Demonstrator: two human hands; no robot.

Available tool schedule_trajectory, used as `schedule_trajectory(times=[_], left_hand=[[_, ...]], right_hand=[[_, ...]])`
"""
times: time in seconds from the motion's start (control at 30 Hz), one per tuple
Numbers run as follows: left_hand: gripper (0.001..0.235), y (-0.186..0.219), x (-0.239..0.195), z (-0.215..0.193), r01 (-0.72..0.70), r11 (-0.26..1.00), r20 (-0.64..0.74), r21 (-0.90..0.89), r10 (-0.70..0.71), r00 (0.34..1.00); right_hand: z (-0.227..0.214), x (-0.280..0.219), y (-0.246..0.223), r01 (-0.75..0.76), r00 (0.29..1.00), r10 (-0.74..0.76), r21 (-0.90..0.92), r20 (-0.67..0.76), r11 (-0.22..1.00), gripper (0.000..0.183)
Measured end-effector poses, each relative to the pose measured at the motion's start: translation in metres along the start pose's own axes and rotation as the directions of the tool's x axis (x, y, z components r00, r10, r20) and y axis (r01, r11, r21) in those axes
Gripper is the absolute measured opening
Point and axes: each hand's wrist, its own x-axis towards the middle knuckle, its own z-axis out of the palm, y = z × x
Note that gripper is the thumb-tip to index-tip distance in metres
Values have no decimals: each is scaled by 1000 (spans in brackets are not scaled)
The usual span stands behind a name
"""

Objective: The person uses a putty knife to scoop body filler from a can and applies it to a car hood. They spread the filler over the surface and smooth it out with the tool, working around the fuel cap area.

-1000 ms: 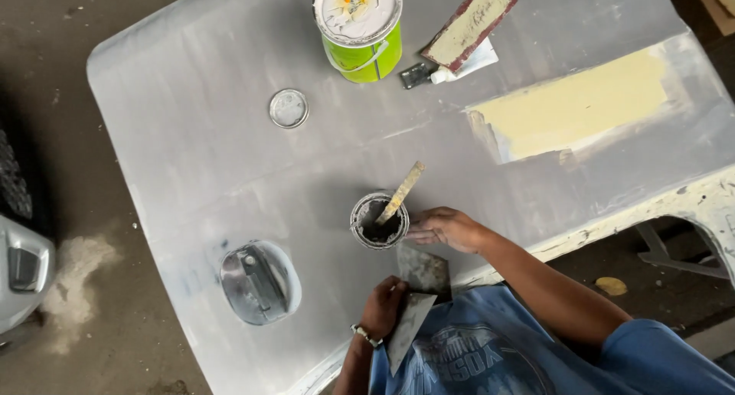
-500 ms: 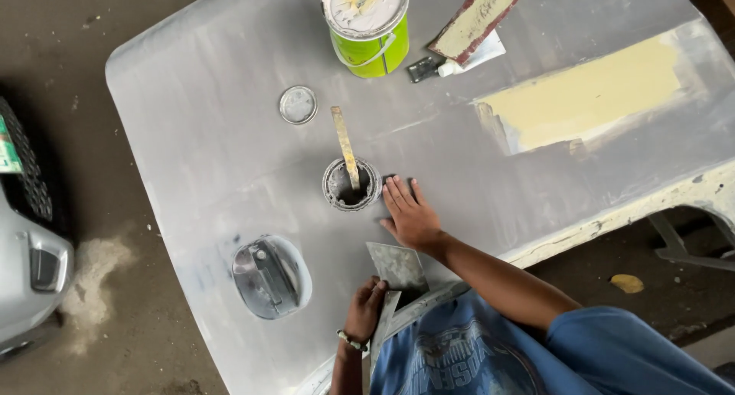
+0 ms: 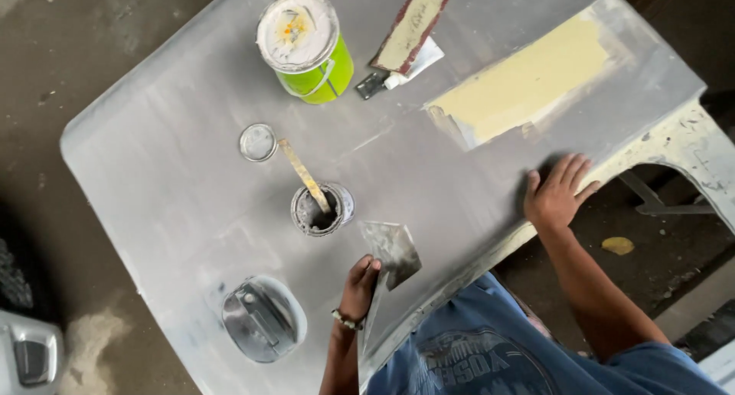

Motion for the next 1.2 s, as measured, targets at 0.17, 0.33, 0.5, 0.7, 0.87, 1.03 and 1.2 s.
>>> schedule_trajectory(times=[0.17, 0.33, 0.5, 0.7, 0.87, 1.03, 1.2], left_hand=[[33, 4, -7, 16, 56, 995, 25, -84, -54, 998], [28, 26, -10, 39, 80, 993, 22, -83, -79, 997], [29, 20, -24, 42, 165, 951, 26, -262, -164, 986], [31, -18, -31, 55, 84, 959, -164, -272, -132, 978], [28, 19, -36, 91, 153, 891, -162, -428, -243, 956], [25, -13, -56, 96, 132, 902, -182, -410, -223, 958], [28, 8, -74, 103, 105, 824, -236, -557, -279, 931]], right_hand=[[14, -88, -115, 632, 774, -630, -144, 65, 762, 73], [32, -113, -218, 907, 420, -900, -75, 117, 414, 83], [12, 40, -207, 797, 604, -789, -56, 113, 602, 64], [1, 96, -174, 501, 856, -483, 72, -184, 862, 76], [-11, -31, -204, 952, 241, -929, -252, 280, 171, 67], [25, -12, -208, 949, 81, -995, 301, 60, 96, 57], [10, 9, -235, 865, 485, -873, 174, -49, 471, 74]])
